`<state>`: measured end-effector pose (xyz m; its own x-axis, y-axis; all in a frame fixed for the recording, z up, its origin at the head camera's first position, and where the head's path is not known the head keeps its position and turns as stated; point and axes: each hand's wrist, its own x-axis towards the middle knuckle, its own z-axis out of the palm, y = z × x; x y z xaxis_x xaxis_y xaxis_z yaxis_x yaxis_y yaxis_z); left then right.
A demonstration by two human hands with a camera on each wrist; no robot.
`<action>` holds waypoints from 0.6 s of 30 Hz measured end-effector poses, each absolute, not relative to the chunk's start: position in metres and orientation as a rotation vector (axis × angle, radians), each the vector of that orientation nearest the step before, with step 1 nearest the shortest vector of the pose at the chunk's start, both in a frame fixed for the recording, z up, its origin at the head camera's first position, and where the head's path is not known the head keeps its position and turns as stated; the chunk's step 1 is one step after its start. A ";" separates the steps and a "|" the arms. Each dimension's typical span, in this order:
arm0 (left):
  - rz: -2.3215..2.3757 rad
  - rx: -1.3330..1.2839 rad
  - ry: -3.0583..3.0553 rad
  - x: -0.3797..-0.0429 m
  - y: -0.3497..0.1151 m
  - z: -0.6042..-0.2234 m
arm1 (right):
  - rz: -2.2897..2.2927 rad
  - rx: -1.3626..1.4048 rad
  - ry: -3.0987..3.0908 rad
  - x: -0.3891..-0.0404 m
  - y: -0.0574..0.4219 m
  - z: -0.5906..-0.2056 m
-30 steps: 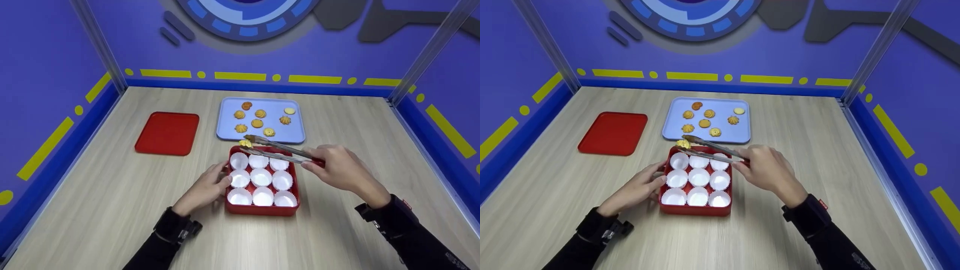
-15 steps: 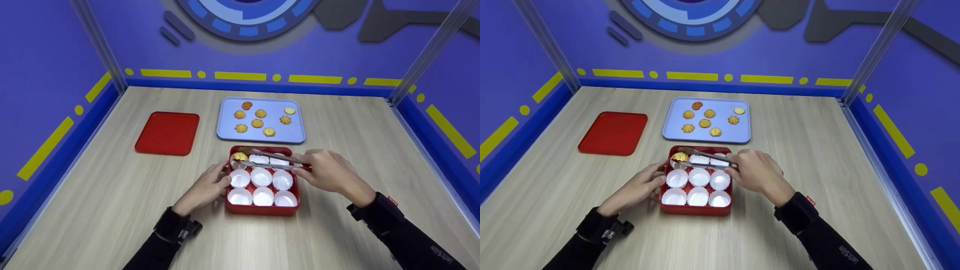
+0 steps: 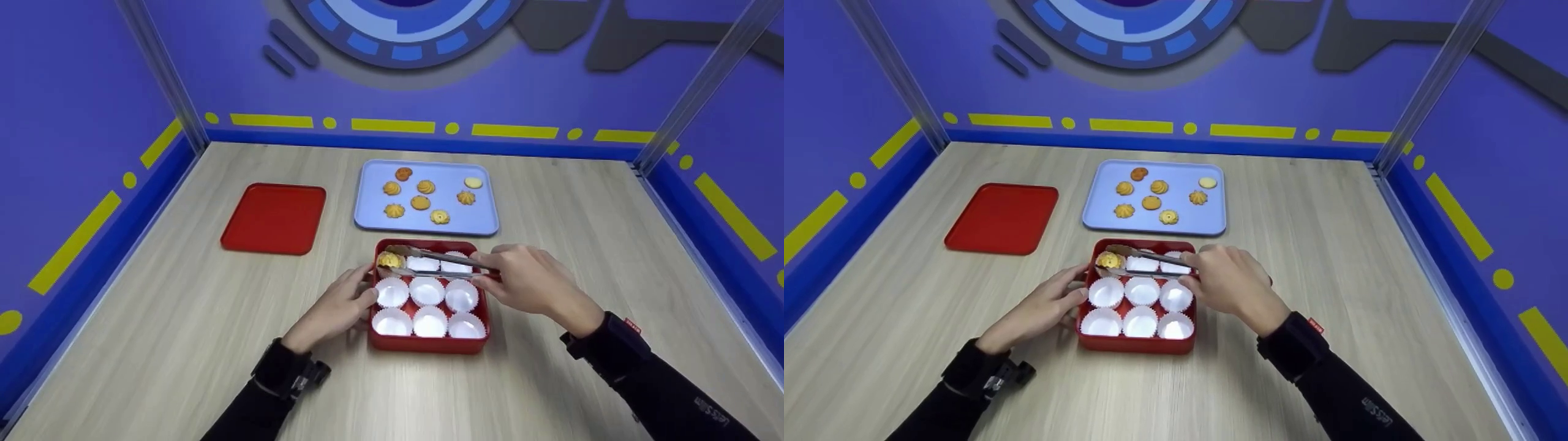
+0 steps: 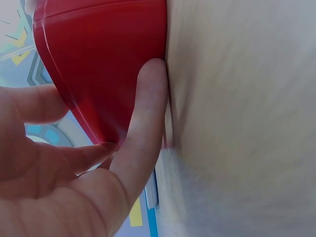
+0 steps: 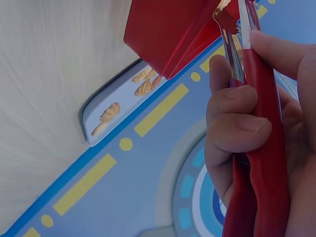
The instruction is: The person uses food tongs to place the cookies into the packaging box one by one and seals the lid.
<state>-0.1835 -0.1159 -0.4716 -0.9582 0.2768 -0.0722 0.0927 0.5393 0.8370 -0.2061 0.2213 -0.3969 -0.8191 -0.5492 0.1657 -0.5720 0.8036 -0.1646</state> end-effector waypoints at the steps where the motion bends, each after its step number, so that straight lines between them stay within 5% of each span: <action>1: 1.388 0.311 2.572 -0.184 -0.116 -0.472 | 0.314 0.896 -2.883 -0.206 0.221 -0.397; 18: 1.432 0.318 2.554 -0.184 -0.116 -0.473 | 0.394 0.806 -2.953 -0.203 0.234 -0.386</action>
